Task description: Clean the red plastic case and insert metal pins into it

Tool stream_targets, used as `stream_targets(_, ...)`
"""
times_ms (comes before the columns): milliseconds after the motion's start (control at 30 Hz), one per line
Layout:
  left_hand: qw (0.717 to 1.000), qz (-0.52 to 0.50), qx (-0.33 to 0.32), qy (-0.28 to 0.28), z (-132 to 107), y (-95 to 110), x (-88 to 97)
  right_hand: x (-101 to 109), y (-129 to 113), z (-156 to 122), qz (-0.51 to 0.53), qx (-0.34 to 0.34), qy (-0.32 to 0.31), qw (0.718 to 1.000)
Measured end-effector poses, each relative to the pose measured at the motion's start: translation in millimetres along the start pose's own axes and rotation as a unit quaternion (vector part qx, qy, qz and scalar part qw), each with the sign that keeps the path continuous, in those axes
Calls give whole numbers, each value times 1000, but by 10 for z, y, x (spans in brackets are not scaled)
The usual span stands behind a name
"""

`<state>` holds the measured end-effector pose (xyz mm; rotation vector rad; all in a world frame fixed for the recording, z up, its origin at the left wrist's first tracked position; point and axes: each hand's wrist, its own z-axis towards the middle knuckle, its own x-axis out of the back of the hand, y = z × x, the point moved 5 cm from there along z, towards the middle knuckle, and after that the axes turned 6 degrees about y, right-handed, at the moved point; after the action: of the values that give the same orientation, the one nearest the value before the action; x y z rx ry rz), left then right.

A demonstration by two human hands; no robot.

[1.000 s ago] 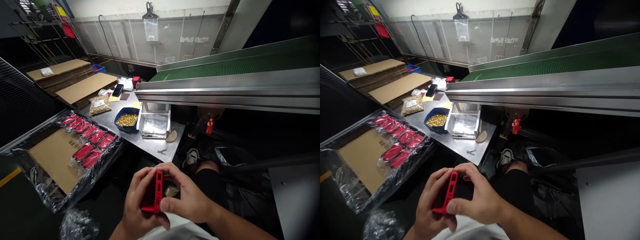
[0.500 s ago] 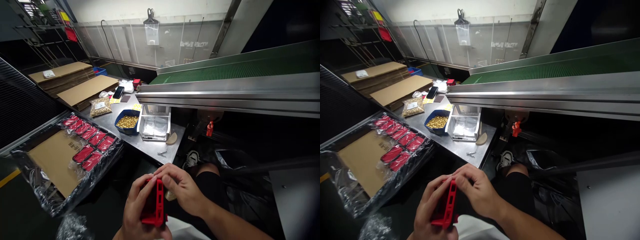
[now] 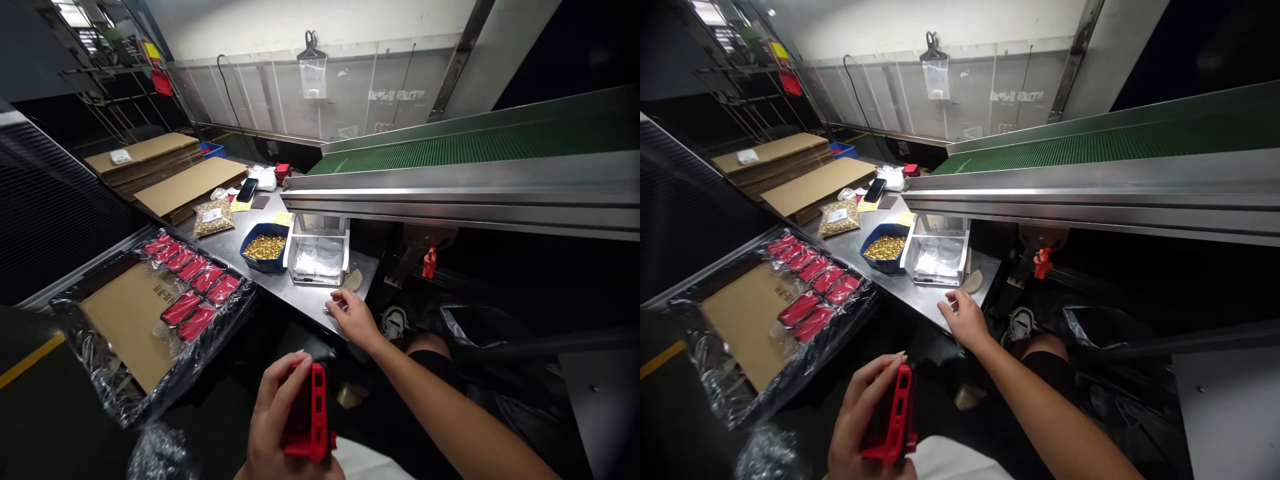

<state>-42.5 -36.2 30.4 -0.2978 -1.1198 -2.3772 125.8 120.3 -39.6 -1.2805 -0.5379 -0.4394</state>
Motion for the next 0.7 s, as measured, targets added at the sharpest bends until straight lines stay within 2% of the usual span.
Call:
stream_targets(100,999,23,-12,25,24,77,25,-170,362,201,-80,38,21,996)
stream_targets(233,997,33,-60,41,38,154,63,-244,545,195,-125,88,8,988)
stream_targets(367,996,39,-76,36,17,169,102,-222,554,153,-124,117,7,985)
stream_targets(567,996,33,-73,39,0,176,90,-142,515,37,-110,117,7,987)
stream_targets(700,997,23,-59,43,12,183,82,40,322,-68,-60,83,13,995)
